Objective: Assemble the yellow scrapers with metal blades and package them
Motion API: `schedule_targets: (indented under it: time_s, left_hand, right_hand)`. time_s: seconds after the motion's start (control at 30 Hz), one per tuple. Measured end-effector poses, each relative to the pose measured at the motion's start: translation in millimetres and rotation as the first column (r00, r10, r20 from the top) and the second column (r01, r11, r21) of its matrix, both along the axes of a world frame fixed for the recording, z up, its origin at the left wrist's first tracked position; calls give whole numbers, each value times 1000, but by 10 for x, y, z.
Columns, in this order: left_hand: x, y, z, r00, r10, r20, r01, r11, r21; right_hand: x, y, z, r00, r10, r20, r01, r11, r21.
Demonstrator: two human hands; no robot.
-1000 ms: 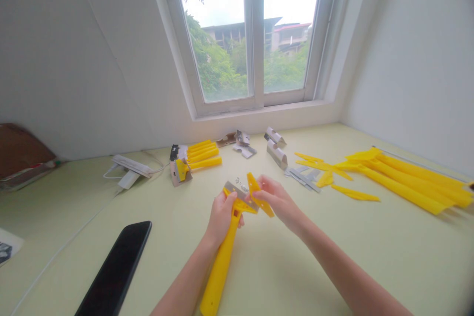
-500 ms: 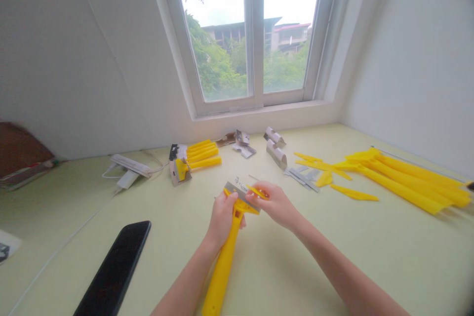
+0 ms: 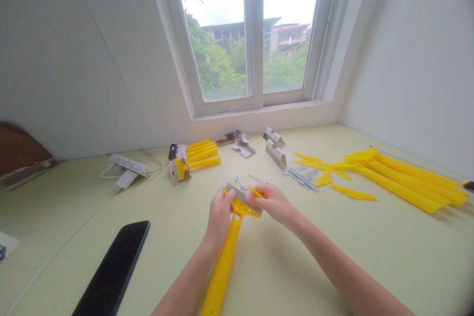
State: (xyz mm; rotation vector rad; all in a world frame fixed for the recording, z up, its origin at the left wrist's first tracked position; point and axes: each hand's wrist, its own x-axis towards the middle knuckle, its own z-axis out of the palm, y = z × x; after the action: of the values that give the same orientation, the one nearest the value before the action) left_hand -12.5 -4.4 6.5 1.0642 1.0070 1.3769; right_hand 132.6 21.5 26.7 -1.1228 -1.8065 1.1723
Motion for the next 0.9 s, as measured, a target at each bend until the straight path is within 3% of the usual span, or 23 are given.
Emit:
schedule_targets:
  time_s: [0.17,0.33,0.47,0.67,0.9]
  left_hand:
    - [-18,18,0,998,57,-17,-56,998,28]
    - [-47,34,-2,988,145,-48,-142,988,64]
    - [-77,53,-20,984,171,-48,-167,983,77]
    - [-65,49,-15,992,123,-21,-121,989,91]
    - [-19,7,48,999,19,33,-20,1000,16]
  right_hand:
    - [-24,5,-9,999,-14,-33,13,1000,-28]
    - [25,8,15,997,11,-79,-27,979,-203]
    - [49,10,2,993,73,-90,-95,960,-265]
    - [15,16,-37,997,50,-65,-63,974,-219]
    - [28,10,-20,998,25,-56,-33,989,-146]
